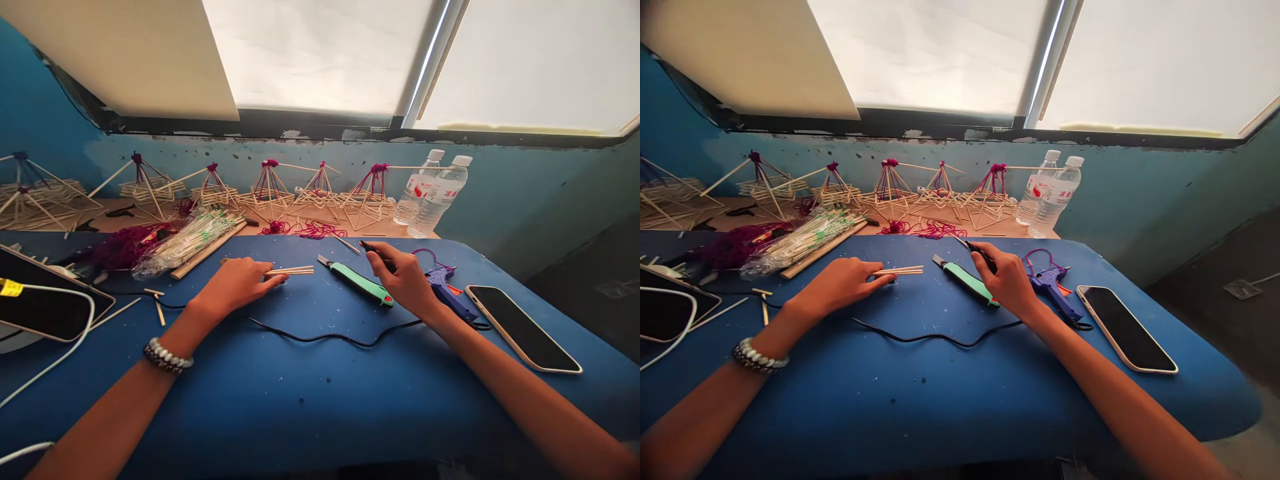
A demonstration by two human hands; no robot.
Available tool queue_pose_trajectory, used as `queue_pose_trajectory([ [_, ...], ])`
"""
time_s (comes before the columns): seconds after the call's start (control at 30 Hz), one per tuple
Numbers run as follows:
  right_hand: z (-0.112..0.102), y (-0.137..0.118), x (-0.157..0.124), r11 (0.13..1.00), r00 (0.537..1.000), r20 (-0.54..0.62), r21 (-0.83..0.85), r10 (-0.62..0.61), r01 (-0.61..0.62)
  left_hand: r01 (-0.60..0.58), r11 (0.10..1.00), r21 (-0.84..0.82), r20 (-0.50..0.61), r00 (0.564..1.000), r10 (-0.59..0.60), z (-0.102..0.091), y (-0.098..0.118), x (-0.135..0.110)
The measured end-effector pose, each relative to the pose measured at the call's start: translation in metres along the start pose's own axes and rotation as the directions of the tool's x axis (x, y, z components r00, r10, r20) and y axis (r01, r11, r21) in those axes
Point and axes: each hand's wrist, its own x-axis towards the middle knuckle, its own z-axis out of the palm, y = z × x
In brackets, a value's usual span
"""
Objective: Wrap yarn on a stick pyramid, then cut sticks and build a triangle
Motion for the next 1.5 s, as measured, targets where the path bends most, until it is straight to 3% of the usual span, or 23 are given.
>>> queue_pose_trajectory([
  [0.2,0.006,-0.002,-0.002,0.996,0.998,0.050,0.078,0.035,-0.039,0.038,0.999,-0.021,-0.120,0.992,-0.040,-0.005,0.012,-0.004],
  [0.37,0.011,-0.003,-0.007,0.915,0.999,0.044,0.403,0.025,-0.041,-0.163,0.927,-0.338,-0.121,0.984,0.129,-0.003,0.033,-0.009],
  [0.43,0.009,-0.012,-0.008,0.868,0.999,0.047,0.497,-0.002,-0.022,-0.201,0.806,-0.557,-0.123,0.979,0.160,-0.001,0.039,-0.010],
  [0.53,0.001,-0.025,-0.011,0.834,0.999,0.004,0.551,-0.032,0.024,-0.165,0.470,-0.867,-0.090,0.980,0.178,-0.001,0.047,-0.011],
  [0.63,-0.003,-0.030,-0.012,0.817,0.998,-0.012,0.574,-0.057,0.053,-0.099,0.176,-0.979,-0.063,0.977,0.202,-0.001,0.054,-0.010],
  [0.77,0.006,-0.028,-0.011,0.839,0.992,-0.061,0.530,-0.106,0.122,-0.140,0.015,-0.990,-0.135,0.970,0.200,0.007,0.063,-0.005],
  [0.87,0.015,-0.032,-0.007,0.868,0.982,-0.092,0.460,-0.164,0.188,-0.211,-0.018,-0.977,-0.211,0.959,0.188,0.017,0.065,0.001],
  [0.97,0.016,-0.048,0.002,0.885,0.977,-0.032,0.418,-0.213,0.206,-0.234,-0.014,-0.972,-0.231,0.951,0.205,0.025,0.063,0.006],
  [1.13,0.020,-0.086,0.021,0.864,0.982,0.073,0.490,-0.173,0.115,-0.194,0.048,-0.980,-0.171,0.939,0.299,0.033,0.060,0.006],
  [1.27,0.030,-0.102,0.027,0.822,0.978,0.163,0.569,-0.129,0.014,-0.203,0.080,-0.976,-0.165,0.928,0.334,0.033,0.061,0.004],
  [1.5,0.038,-0.092,0.019,0.778,0.999,0.031,0.628,-0.022,-0.002,-0.229,0.170,-0.958,-0.182,0.949,0.257,0.028,0.055,0.000],
])
